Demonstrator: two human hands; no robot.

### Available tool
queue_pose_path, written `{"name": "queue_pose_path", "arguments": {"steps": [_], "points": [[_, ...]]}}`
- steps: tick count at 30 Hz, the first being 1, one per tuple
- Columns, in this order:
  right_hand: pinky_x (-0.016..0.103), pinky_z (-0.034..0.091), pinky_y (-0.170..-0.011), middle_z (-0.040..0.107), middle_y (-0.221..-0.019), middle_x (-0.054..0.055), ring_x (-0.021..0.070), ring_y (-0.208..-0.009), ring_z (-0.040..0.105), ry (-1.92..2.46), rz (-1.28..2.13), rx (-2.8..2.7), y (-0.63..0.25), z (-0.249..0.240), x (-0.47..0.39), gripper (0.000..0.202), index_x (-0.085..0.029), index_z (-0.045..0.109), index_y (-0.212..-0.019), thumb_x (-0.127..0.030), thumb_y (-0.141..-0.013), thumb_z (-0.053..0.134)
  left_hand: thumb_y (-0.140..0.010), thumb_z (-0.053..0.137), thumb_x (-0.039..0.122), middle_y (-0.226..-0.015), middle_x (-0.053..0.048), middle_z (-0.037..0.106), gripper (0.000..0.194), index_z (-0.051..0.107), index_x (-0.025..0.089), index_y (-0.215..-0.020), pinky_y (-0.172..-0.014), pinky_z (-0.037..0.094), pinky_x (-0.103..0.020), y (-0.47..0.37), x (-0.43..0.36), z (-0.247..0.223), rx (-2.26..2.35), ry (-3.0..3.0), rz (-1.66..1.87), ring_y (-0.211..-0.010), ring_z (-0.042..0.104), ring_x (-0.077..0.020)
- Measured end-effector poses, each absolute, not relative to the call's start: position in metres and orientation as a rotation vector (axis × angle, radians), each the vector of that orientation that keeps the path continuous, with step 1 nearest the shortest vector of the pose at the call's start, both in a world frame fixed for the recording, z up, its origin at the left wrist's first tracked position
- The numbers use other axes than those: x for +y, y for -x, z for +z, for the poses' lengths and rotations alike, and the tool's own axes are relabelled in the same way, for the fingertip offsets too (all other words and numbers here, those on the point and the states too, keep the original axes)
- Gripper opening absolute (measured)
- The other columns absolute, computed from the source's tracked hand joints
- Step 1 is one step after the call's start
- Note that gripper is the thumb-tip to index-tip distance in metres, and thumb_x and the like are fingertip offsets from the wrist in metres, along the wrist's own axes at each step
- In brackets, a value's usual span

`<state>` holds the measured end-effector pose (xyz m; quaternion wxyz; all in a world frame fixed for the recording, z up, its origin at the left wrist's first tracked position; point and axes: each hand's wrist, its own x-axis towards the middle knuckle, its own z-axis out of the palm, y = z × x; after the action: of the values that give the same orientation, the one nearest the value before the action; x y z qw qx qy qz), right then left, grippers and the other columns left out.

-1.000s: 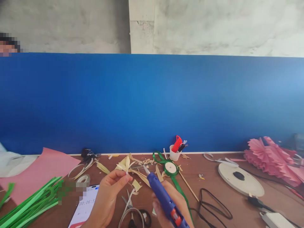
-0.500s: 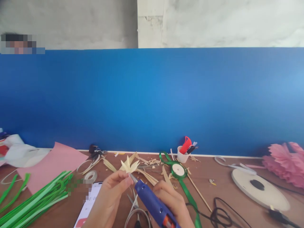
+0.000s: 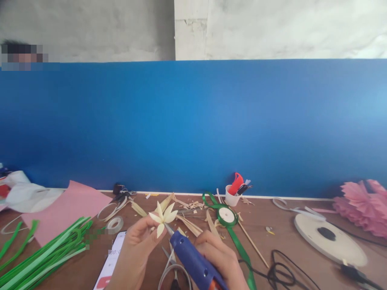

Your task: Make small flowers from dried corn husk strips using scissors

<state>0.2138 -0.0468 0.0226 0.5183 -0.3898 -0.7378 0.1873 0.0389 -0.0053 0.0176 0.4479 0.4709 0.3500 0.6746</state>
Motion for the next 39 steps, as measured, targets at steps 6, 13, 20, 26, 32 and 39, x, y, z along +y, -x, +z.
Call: {"name": "queue_pose_path", "arguments": {"steps": [6, 13, 20, 26, 32, 39], "points": [[0.026, 0.042, -0.053, 0.056, -0.062, 0.002, 0.0160, -0.055, 0.054, 0.918, 0.433, -1.764, -0.212, 0.020, -0.047, 0.026, -0.022, 0.060, -0.065, -0.036, -0.087, 0.055, -0.069, 0.077, 0.042, -0.076, -0.002, 0.065, 0.023, 0.070, 0.020, -0.068, -0.072, 0.046, -0.031, -0.031, -0.011, 0.021, 0.867, -1.252, 1.638, -0.075, 0.060, -0.0197], [0.024, 0.044, -0.056, 0.057, -0.068, 0.003, 0.0153, -0.059, 0.055, 0.825, 0.496, -1.879, -0.220, 0.025, -0.047, 0.019, -0.021, 0.062, -0.072, -0.029, -0.087, 0.056, -0.079, 0.070, 0.029, -0.075, -0.001, 0.063, 0.012, 0.069, 0.021, -0.070, -0.069, 0.045, -0.030, -0.025, -0.014, 0.028, 0.902, -1.454, 1.613, -0.073, 0.056, -0.0180], [0.023, 0.044, -0.055, 0.057, -0.069, 0.002, 0.0146, -0.059, 0.056, 0.857, 0.573, -1.920, -0.227, 0.028, -0.049, 0.022, -0.020, 0.062, -0.070, -0.029, -0.089, 0.056, -0.084, 0.062, 0.013, -0.075, 0.002, 0.061, 0.016, 0.067, 0.027, -0.078, -0.075, 0.040, -0.032, -0.018, -0.013, 0.036, 0.823, -1.766, 1.674, -0.076, 0.054, -0.0172], [0.023, 0.046, -0.058, 0.060, -0.069, 0.003, 0.0145, -0.060, 0.058, 0.812, 0.610, -1.903, -0.225, 0.042, -0.054, 0.018, -0.021, 0.068, -0.076, -0.025, -0.089, 0.056, -0.084, 0.059, 0.007, -0.079, 0.002, 0.061, 0.021, 0.065, 0.027, -0.083, -0.076, 0.037, -0.034, -0.012, -0.011, 0.036, 0.833, -2.006, 1.699, -0.079, 0.053, -0.0181], [0.023, 0.048, -0.061, 0.060, -0.071, 0.004, 0.0159, -0.062, 0.059, 0.821, 0.630, -1.907, -0.227, 0.039, -0.054, 0.016, -0.021, 0.067, -0.075, -0.028, -0.087, 0.059, -0.084, 0.059, 0.006, -0.076, 0.002, 0.062, 0.022, 0.062, 0.027, -0.085, -0.075, 0.035, -0.036, -0.008, -0.008, 0.041, 0.827, -2.212, 1.756, -0.076, 0.052, -0.0180], [0.024, 0.046, -0.059, 0.058, -0.070, 0.004, 0.0160, -0.061, 0.060, 0.861, 0.639, -1.939, -0.234, 0.026, -0.050, 0.027, -0.020, 0.063, -0.070, -0.037, -0.089, 0.056, -0.085, 0.059, 0.010, -0.073, 0.002, 0.061, 0.016, 0.061, 0.026, -0.082, -0.072, 0.036, -0.035, -0.010, -0.008, 0.045, 0.805, -2.205, 1.789, -0.073, 0.052, -0.0171]]}}
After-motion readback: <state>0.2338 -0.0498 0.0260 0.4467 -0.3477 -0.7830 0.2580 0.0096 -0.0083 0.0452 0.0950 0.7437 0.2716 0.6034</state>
